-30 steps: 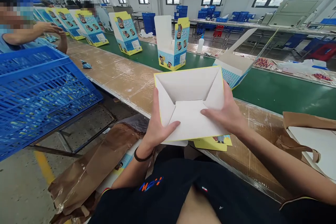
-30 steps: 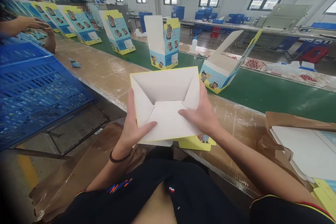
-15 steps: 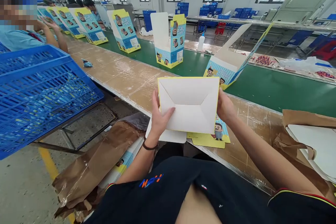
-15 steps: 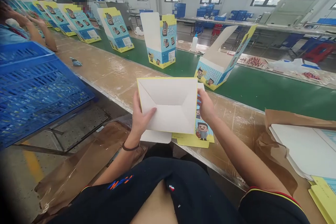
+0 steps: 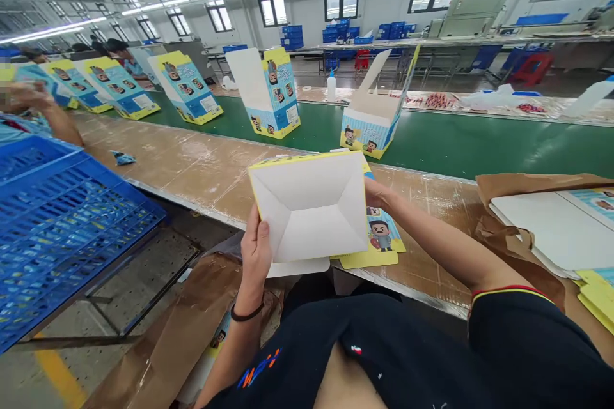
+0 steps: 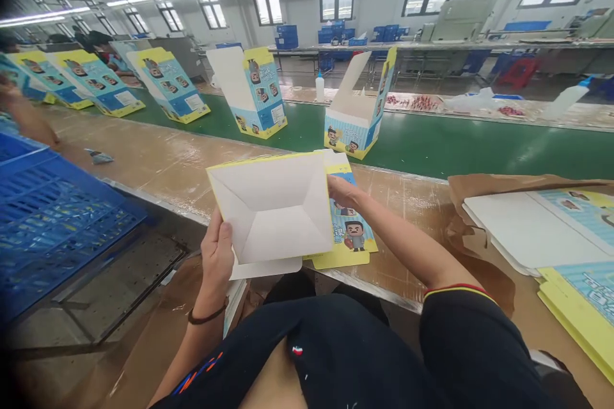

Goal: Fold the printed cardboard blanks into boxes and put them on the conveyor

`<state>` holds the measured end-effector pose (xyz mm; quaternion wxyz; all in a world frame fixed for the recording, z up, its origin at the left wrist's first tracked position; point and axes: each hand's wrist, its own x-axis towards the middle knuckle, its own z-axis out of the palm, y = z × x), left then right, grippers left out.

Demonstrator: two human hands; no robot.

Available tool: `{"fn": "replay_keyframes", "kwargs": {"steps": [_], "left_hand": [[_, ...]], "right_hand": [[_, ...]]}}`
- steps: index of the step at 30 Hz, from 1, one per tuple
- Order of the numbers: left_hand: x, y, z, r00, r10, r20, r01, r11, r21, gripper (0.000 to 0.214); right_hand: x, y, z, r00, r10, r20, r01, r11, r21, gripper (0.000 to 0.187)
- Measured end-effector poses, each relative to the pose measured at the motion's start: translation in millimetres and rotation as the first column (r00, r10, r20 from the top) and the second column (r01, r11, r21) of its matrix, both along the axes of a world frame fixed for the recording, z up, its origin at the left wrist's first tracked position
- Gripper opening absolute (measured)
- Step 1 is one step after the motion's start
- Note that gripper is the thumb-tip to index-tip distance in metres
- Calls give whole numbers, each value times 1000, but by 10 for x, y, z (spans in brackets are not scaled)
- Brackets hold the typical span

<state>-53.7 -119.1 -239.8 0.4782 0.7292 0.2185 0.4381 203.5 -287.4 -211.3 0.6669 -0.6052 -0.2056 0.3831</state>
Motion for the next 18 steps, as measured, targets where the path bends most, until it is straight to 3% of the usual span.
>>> {"fn": "replay_keyframes", "kwargs": {"steps": [4, 6, 9, 12, 15, 17, 18], "left_hand": [[-22, 137, -9, 984, 173, 50, -162, 971, -176, 74], [-4, 231, -4, 977, 175, 120, -142, 961, -238, 72], [44, 373, -72, 990, 100, 103, -67, 958, -280, 65], [119, 509, -273, 992, 48, -112, -72, 974, -213, 58], [252, 605, -500, 946, 15, -323, -29, 999, -38, 56], [366, 619, -597, 897, 21, -442, 22, 995, 93, 58], [420, 609, -624, 862, 46, -506, 38, 987, 155, 60]], "right_hand": [[-26, -30, 254, 998, -68, 18, 65, 990, 127, 52], [-69, -155, 561, 992, -87, 88, 65, 972, 225, 54], [-143, -518, 1153, 928, -134, 347, 26, 954, 299, 53], [-134, -1003, 1658, 782, -193, 592, 87, 975, 203, 52], [62, -1415, 1881, 585, -221, 780, 279, 958, 62, 40], [294, -1587, 1883, 384, -190, 904, 518, 854, -40, 24], [429, -1646, 1855, 285, -128, 950, 649, 755, -93, 17]]}}
